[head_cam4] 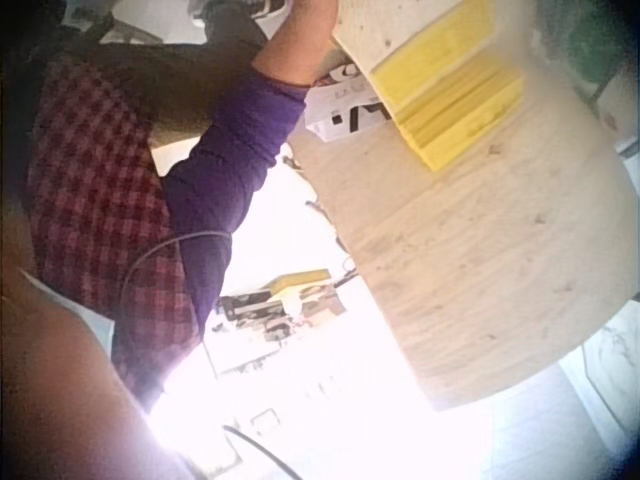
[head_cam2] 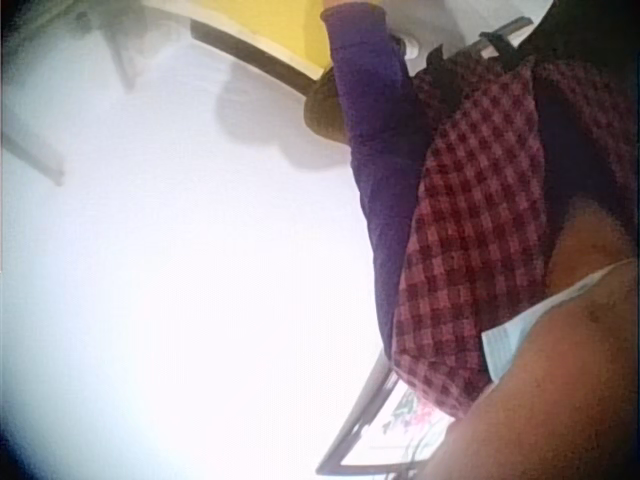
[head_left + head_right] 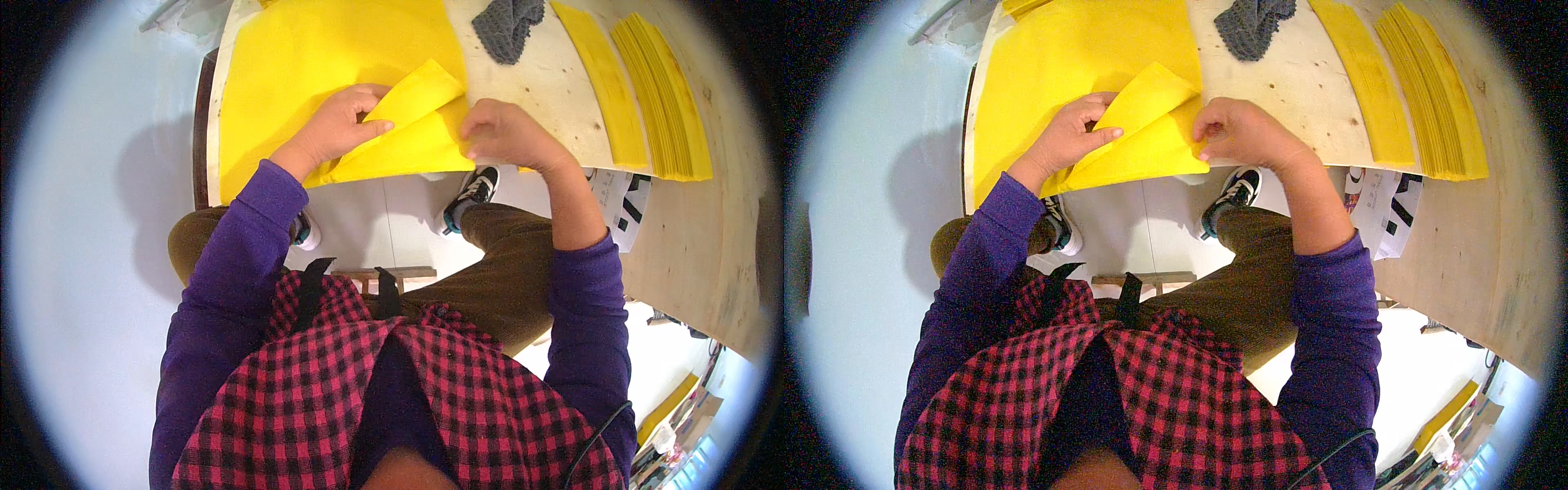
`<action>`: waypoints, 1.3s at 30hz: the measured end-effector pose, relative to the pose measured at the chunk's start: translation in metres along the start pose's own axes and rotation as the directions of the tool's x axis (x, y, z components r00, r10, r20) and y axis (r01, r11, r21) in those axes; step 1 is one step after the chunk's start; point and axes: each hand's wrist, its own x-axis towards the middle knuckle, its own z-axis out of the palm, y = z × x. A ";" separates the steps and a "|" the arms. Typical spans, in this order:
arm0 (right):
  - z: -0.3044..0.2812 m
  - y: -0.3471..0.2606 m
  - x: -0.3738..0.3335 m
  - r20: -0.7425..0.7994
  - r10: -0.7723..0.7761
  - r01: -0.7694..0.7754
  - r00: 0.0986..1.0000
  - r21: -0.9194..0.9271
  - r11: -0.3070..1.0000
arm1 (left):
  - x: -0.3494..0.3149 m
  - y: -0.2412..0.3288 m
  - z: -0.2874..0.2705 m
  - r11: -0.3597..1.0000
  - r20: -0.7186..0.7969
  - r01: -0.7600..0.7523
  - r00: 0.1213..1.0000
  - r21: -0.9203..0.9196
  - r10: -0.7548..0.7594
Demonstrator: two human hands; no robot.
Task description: The person repeatedly folds large yellow sheets on a wooden table, pressing the creases and stacking the folded pieces. The person handles the sheets one at a time, aligning edges and smoothing folds before moving to the next sheet.
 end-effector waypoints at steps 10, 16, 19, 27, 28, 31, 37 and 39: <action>0.003 0.006 0.009 -0.026 -0.032 0.033 0.999 0.013 0.999 | 0.002 0.000 -0.002 0.999 0.035 0.017 0.999 0.037 -0.018; -0.010 -0.012 0.011 -0.020 0.008 -0.007 1.000 0.014 1.000 | 0.003 -0.001 -0.002 0.999 0.047 -0.051 0.998 0.007 0.051; -0.012 -0.019 0.016 -0.079 -0.064 0.060 0.995 -0.051 0.997 | 0.004 -0.001 -0.004 0.985 0.061 -0.175 0.983 0.009 0.174; -0.014 -0.023 0.025 -0.239 -0.142 0.128 0.961 -0.072 0.989 | 0.003 0.006 -0.006 0.980 0.073 -0.195 0.978 -0.047 0.198; -0.014 -0.022 0.023 -0.255 -0.162 0.153 0.953 -0.055 0.987 | 0.003 0.006 -0.007 0.984 0.092 -0.177 0.979 -0.039 0.179; -0.011 -0.018 0.021 -0.359 -0.279 0.258 0.891 -0.106 0.960 | 0.005 0.005 -0.007 0.988 0.122 -0.147 0.981 -0.040 0.151; 0.004 -0.016 0.032 -0.313 -0.155 0.126 0.937 -0.111 0.986 | 0.003 0.008 -0.008 0.989 0.106 -0.148 0.983 -0.031 0.150; 0.006 -0.018 0.036 -0.263 -0.048 0.026 0.964 -0.089 0.996 | 0.002 0.015 -0.008 0.993 0.119 -0.111 0.987 0.035 0.106</action>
